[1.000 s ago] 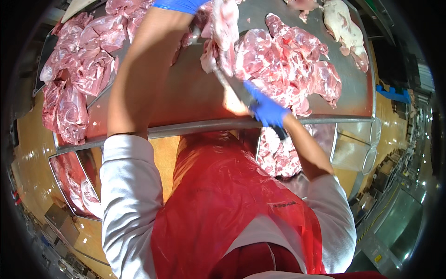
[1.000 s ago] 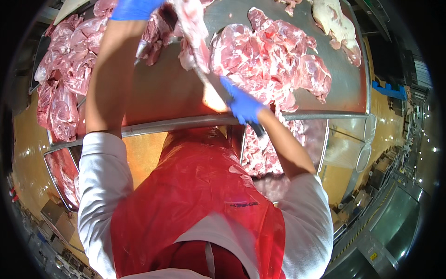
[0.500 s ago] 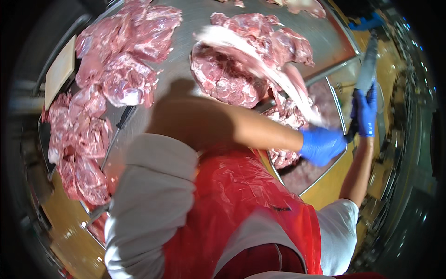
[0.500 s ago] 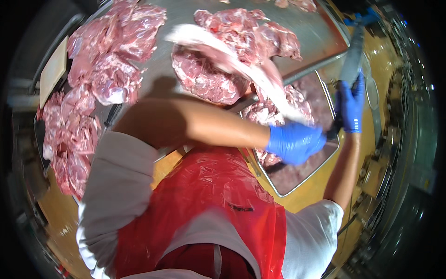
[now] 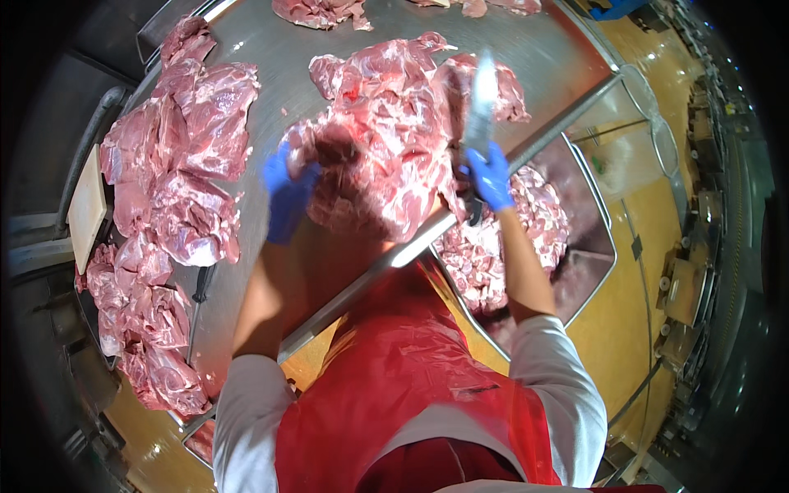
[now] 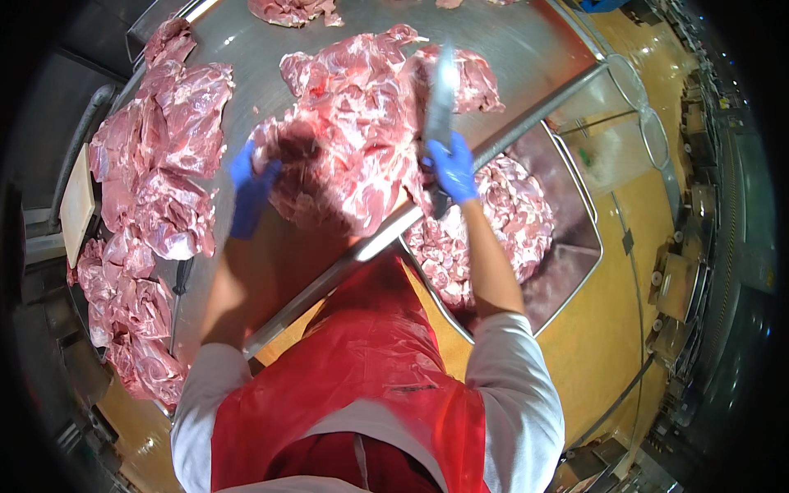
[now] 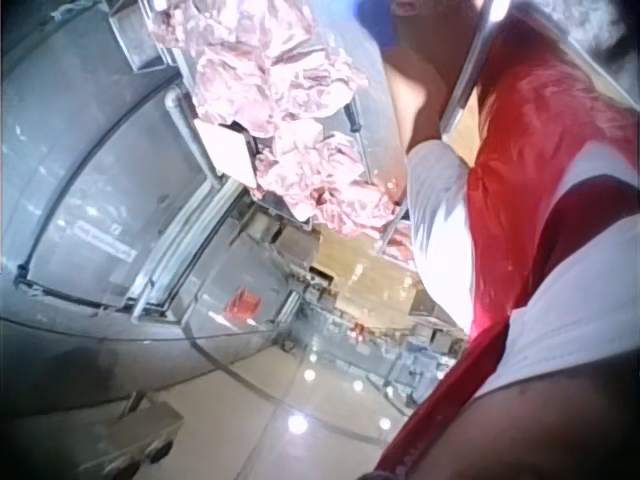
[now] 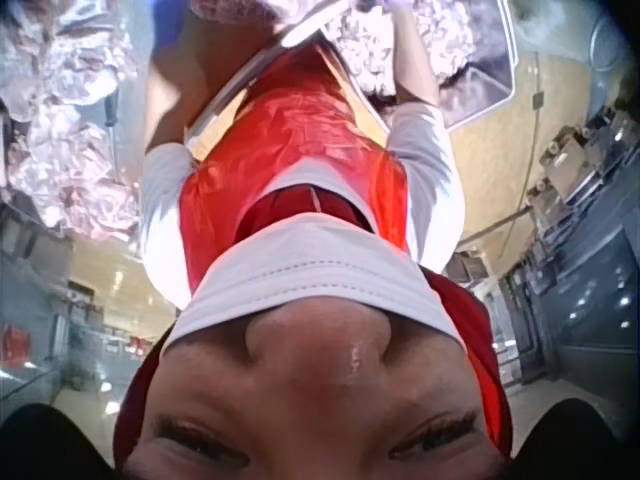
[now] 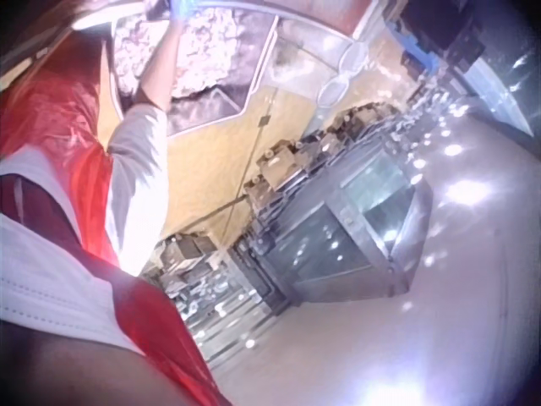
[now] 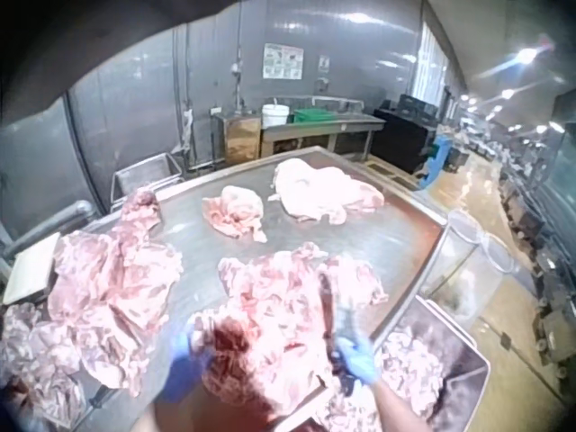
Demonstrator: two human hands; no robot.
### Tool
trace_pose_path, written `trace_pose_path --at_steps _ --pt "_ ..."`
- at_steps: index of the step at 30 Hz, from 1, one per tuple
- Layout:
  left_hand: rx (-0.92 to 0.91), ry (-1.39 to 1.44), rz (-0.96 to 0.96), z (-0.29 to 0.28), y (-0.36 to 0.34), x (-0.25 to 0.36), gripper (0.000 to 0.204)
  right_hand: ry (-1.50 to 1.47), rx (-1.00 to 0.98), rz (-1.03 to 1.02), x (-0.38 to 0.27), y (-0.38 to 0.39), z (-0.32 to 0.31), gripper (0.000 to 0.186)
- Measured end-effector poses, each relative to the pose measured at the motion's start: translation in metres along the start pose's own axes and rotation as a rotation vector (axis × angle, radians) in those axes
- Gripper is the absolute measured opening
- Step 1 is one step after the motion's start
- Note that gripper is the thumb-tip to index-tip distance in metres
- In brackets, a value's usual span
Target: The person cuts large pieces of raw meat into smaller portions using a knife on a stainless steel table. The person wears blue gloves and a red apron, repeatedly slicing the meat and placing the cut pieces into a metal tray.
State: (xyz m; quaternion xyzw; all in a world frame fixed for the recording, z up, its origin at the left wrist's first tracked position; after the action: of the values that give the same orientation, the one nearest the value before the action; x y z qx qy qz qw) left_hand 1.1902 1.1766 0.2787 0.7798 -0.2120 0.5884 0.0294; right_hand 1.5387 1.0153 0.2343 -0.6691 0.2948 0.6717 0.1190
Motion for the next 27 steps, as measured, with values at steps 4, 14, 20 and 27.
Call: trace_pose_path --at_steps 4,14,20,27 --pt "0.254 -0.484 0.312 0.022 -0.011 -0.022 0.070 -0.202 -0.013 -0.087 0.028 -0.030 0.089 0.027" --pt "0.226 -0.323 -0.225 -0.062 -0.056 -0.096 0.071 0.095 0.013 -0.139 0.023 -0.077 -0.007 0.014" --pt "0.195 -0.368 -0.362 -0.050 -0.067 -0.082 0.068 -0.289 0.207 -0.039 0.007 -0.192 -0.107 0.016" --pt "0.218 -0.618 -0.143 -0.039 -0.071 -0.076 0.066 -0.686 -0.037 -0.092 -0.023 -0.167 0.007 0.008"
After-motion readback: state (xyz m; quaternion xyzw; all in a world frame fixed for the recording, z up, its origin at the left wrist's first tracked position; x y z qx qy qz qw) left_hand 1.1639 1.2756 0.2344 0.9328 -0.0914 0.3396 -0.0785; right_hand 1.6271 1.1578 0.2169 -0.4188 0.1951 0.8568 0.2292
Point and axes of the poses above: each hand's wrist, its own y-axis away from the middle knuckle, its own z-axis out of the palm, x = y × z, the point moved 3 cm from there along -y, towards the middle knuckle, and after that the axes turned 1 degree about z, right-handed, at the moved point
